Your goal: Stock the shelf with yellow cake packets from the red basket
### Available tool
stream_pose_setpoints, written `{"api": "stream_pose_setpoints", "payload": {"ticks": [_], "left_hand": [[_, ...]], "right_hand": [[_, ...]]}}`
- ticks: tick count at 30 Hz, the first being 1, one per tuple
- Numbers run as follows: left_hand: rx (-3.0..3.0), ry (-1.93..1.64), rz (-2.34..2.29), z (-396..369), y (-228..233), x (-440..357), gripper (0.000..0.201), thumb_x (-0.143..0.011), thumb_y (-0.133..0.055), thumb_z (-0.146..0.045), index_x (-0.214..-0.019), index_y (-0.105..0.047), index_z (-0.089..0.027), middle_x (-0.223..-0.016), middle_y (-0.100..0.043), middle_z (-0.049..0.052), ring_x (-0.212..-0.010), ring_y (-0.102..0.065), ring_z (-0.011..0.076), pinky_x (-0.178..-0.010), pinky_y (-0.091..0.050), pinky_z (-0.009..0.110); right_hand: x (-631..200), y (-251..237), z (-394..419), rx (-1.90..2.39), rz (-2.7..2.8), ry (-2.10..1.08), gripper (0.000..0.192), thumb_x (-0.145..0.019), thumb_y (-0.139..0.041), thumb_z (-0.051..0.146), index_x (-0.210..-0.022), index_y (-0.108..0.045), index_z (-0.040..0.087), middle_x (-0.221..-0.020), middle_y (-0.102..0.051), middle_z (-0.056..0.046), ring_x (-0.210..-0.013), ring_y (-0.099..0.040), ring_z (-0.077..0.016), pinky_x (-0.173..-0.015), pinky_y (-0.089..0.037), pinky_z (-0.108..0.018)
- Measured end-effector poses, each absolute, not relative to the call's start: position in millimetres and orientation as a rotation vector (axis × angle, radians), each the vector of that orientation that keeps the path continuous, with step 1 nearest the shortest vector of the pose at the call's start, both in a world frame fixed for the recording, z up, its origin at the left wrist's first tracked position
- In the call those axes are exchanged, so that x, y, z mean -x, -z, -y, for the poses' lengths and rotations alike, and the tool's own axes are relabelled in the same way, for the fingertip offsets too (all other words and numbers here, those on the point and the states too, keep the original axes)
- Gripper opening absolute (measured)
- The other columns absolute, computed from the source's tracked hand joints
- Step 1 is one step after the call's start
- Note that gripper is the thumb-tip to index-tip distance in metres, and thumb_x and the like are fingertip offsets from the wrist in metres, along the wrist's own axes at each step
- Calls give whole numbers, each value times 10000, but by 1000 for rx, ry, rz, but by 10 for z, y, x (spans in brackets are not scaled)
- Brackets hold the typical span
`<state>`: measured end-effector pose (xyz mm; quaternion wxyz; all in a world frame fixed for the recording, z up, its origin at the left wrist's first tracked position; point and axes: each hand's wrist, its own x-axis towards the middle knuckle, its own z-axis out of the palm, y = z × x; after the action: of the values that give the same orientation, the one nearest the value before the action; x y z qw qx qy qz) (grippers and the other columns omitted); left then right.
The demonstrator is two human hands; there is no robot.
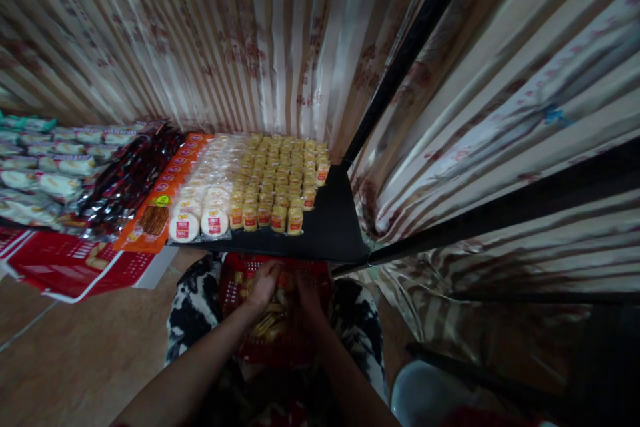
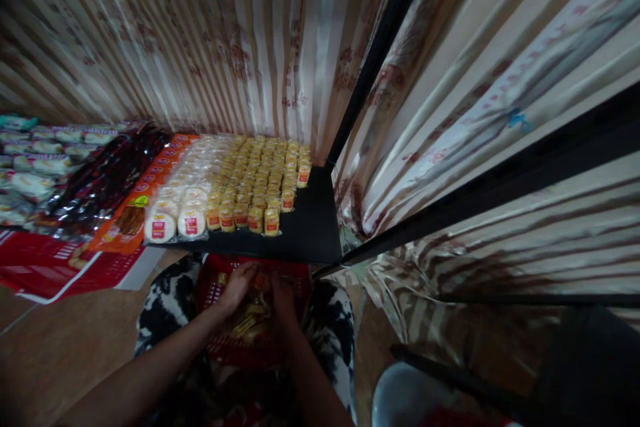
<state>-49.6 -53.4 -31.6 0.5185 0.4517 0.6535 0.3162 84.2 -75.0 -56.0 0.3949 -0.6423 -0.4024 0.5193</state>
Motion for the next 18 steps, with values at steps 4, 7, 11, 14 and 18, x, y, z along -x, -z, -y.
{"api": "stream_pose_setpoints", "payload": {"ticks": [4, 7, 11, 14, 18], "left_hand": [[-1258, -786, -1496, 505, 25, 442, 286, -836, -415, -320, -896, -665, -195, -959, -679, 34, -981, -578, 183, -903, -423, 278], [-1368, -756, -1419, 475, -179, 398, 307, -842, -410, -355, -945, -659, -207, -949, -679, 33, -970, -579, 185, -888, -430, 278], [-1445, -758, -1300, 448, -373, 319, 327, -853, -397, -391, -960, -650, -214, -932, -690, 31, -966, -587, 183, -880, -438, 276], [-1497, -757, -1268, 441, -497, 224, 330, -852, -391, -382, -966, -649, -212, -927, -695, 36, -964, -591, 186, -876, -440, 283], [-1620, -752, -1249, 407, -699, 89, 323, -851, -385, -361, -934, -666, -224, -933, -687, 36, -948, -589, 186, -883, -434, 295]], "right_hand": [[-1018, 285, 793, 1550, 982, -1412, 313, -686, -627, 433, -905, -706, 224, -1053, -683, -78, -1022, -613, -240, -885, -481, -365], [-1082, 79, 831, 1515, 958, -1468, 375, -738, -569, 478, -961, -693, 202, -990, -700, -90, -909, -655, -245, -793, -524, -384], [-1208, -112, 871, 1397, 994, -1549, 454, -725, -595, 530, -1011, -681, 188, -1018, -697, -85, -940, -645, -260, -814, -516, -408], [-1337, -184, 897, 1348, 1069, -1511, 461, -661, -683, 502, -1008, -690, 199, -1042, -695, -77, -975, -631, -270, -869, -487, -423], [-1429, -253, 907, 1257, 1116, -1505, 409, -674, -696, 454, -1004, -692, 213, -996, -708, -56, -931, -644, -246, -876, -480, -397]]}}
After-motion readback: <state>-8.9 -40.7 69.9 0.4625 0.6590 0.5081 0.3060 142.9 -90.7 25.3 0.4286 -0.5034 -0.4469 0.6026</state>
